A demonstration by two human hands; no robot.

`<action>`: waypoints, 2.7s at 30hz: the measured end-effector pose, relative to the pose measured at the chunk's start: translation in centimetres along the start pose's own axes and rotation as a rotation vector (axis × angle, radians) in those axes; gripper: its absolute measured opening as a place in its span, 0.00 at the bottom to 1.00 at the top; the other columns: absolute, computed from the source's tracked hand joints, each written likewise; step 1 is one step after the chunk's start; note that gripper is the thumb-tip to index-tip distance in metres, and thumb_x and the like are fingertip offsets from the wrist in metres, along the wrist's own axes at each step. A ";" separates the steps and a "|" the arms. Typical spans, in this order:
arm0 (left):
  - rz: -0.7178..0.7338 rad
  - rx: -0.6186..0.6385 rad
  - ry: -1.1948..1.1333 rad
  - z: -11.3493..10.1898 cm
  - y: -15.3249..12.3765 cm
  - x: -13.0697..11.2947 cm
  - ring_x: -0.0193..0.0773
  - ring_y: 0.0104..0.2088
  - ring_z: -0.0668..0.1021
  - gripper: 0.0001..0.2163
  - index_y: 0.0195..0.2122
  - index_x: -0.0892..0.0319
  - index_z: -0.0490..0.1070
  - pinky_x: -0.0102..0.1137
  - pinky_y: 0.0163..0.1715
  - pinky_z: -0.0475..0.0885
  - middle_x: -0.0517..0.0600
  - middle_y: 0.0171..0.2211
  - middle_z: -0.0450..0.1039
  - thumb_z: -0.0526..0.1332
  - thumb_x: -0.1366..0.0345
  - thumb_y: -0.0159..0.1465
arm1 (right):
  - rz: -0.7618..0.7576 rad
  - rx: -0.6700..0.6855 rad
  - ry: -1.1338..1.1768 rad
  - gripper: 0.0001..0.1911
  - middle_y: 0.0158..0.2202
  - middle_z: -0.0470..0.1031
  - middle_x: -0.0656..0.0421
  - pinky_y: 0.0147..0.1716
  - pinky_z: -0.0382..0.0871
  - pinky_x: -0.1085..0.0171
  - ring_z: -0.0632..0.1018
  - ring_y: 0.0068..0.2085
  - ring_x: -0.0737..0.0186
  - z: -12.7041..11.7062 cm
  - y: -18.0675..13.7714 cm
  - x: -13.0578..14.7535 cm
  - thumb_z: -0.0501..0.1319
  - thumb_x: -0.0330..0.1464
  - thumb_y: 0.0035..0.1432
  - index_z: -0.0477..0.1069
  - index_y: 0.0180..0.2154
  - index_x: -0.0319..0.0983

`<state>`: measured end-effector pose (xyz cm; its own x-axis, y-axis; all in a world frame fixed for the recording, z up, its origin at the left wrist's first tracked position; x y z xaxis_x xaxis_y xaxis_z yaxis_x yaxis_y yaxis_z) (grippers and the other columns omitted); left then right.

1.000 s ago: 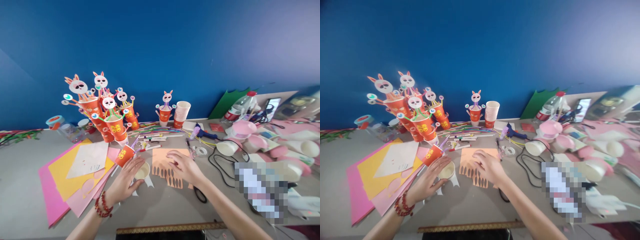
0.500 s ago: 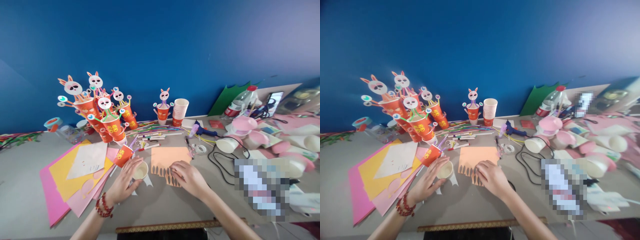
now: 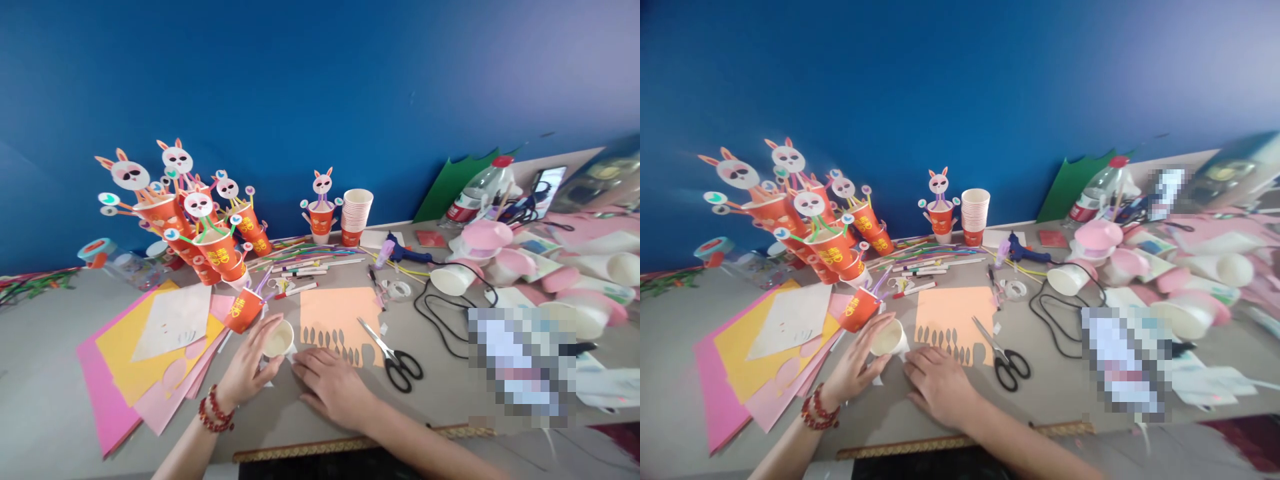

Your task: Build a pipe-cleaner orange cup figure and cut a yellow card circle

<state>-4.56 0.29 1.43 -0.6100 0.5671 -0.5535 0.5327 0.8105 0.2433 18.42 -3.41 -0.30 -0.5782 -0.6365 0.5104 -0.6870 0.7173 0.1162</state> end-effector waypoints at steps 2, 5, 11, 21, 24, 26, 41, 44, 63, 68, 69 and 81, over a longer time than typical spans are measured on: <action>-0.017 -0.011 -0.009 0.1 -0.1 0.2 0.52 0.66 0.61 0.28 0.69 0.55 0.47 0.52 0.63 0.63 0.60 0.66 0.56 0.53 0.66 0.68 | -0.003 -0.006 0.004 0.22 0.62 0.69 0.54 0.63 0.58 0.55 0.67 0.60 0.53 0.0 0.0 0.0 0.59 0.40 0.65 0.67 0.59 0.40; -0.032 -0.034 -0.026 0.1 -0.2 0.2 0.54 0.67 0.60 0.28 0.69 0.55 0.46 0.53 0.62 0.63 0.61 0.66 0.56 0.53 0.67 0.69 | -0.002 -0.020 0.013 0.22 0.61 0.70 0.53 0.62 0.58 0.54 0.68 0.60 0.53 -0.1 0.0 0.0 0.60 0.40 0.65 0.68 0.58 0.40; 0.018 -0.024 -0.014 0.1 -0.4 0.1 0.52 0.65 0.63 0.28 0.68 0.56 0.48 0.52 0.62 0.63 0.61 0.66 0.56 0.53 0.68 0.67 | -0.005 -0.038 0.039 0.22 0.61 0.70 0.54 0.61 0.59 0.54 0.68 0.59 0.52 0.0 0.0 -0.1 0.61 0.39 0.63 0.69 0.57 0.40; 0.026 -0.015 0.008 0.3 -0.2 0.1 0.51 0.65 0.63 0.27 0.67 0.57 0.49 0.50 0.62 0.64 0.61 0.65 0.58 0.53 0.68 0.67 | 0.003 -0.043 0.048 0.22 0.60 0.70 0.54 0.60 0.59 0.53 0.68 0.59 0.51 0.1 0.0 -0.2 0.62 0.38 0.63 0.69 0.57 0.41; 0.033 -0.014 0.027 0.3 -0.1 0.0 0.51 0.65 0.63 0.27 0.67 0.57 0.49 0.50 0.62 0.64 0.61 0.64 0.58 0.53 0.68 0.67 | 0.002 -0.042 0.055 0.22 0.60 0.70 0.54 0.61 0.59 0.53 0.68 0.59 0.51 0.1 0.0 -0.2 0.61 0.38 0.63 0.68 0.57 0.41; 0.032 -0.011 0.045 0.2 -0.1 0.0 0.52 0.65 0.63 0.28 0.67 0.57 0.49 0.51 0.62 0.64 0.61 0.64 0.58 0.53 0.67 0.67 | 0.005 -0.042 0.057 0.22 0.60 0.70 0.54 0.61 0.59 0.53 0.68 0.59 0.52 0.1 0.0 -0.2 0.61 0.38 0.63 0.68 0.57 0.41; 0.009 -0.034 0.040 0.4 -0.1 -0.3 0.53 0.64 0.63 0.28 0.67 0.56 0.49 0.52 0.60 0.64 0.61 0.65 0.57 0.53 0.68 0.66 | 0.019 -0.026 0.101 0.21 0.61 0.70 0.56 0.61 0.59 0.52 0.68 0.59 0.51 0.0 0.1 -0.3 0.61 0.39 0.63 0.69 0.56 0.42; -0.031 -0.075 0.043 0.6 -0.2 -0.5 0.56 0.64 0.61 0.27 0.66 0.55 0.52 0.54 0.59 0.64 0.61 0.64 0.54 0.53 0.69 0.65 | 0.028 -0.022 0.120 0.20 0.61 0.70 0.57 0.60 0.59 0.52 0.68 0.58 0.52 0.0 0.1 -0.5 0.61 0.39 0.64 0.69 0.56 0.43; -0.075 -0.188 -0.116 0.6 -0.4 -0.8 0.54 0.59 0.67 0.26 0.60 0.53 0.52 0.57 0.58 0.63 0.61 0.58 0.61 0.58 0.71 0.62 | 0.047 0.088 0.134 0.21 0.61 0.70 0.56 0.60 0.61 0.50 0.69 0.58 0.50 -0.8 0.7 -0.5 0.57 0.39 0.66 0.67 0.58 0.42; -0.091 -0.195 -0.142 0.4 -0.2 -1.1 0.53 0.58 0.68 0.24 0.58 0.54 0.53 0.55 0.57 0.65 0.61 0.57 0.62 0.58 0.71 0.62 | 0.052 0.100 0.112 0.20 0.61 0.70 0.56 0.59 0.62 0.48 0.70 0.58 0.48 -0.9 0.6 -0.5 0.56 0.38 0.67 0.67 0.58 0.42; -0.095 -0.188 -0.153 0.4 -0.3 -1.1 0.53 0.59 0.68 0.23 0.57 0.54 0.53 0.55 0.57 0.65 0.62 0.57 0.62 0.58 0.71 0.62 | 0.051 0.104 0.108 0.20 0.61 0.70 0.56 0.59 0.62 0.48 0.70 0.58 0.48 -0.9 0.6 -0.4 0.56 0.38 0.67 0.67 0.58 0.43; -0.102 -0.140 -0.224 0.4 -0.6 -1.4 0.52 0.60 0.66 0.23 0.57 0.56 0.54 0.51 0.56 0.66 0.62 0.59 0.60 0.57 0.74 0.62 | -0.007 0.073 0.024 0.21 0.60 0.72 0.55 0.60 0.62 0.48 0.70 0.57 0.49 -1.1 0.5 0.5 0.57 0.36 0.66 0.67 0.59 0.40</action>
<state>-3.78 -1.01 1.73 -0.5032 0.4481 -0.7390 0.3796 0.8828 0.2768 18.27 -3.03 0.91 -0.5635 -0.6336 0.5301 -0.7214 0.6901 0.0580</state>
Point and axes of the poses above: each hand's wrist, its own y-axis towards the middle knuckle, its own z-axis out of the palm, x = y × z, the point moved 1 cm from there along y, towards the middle knuckle
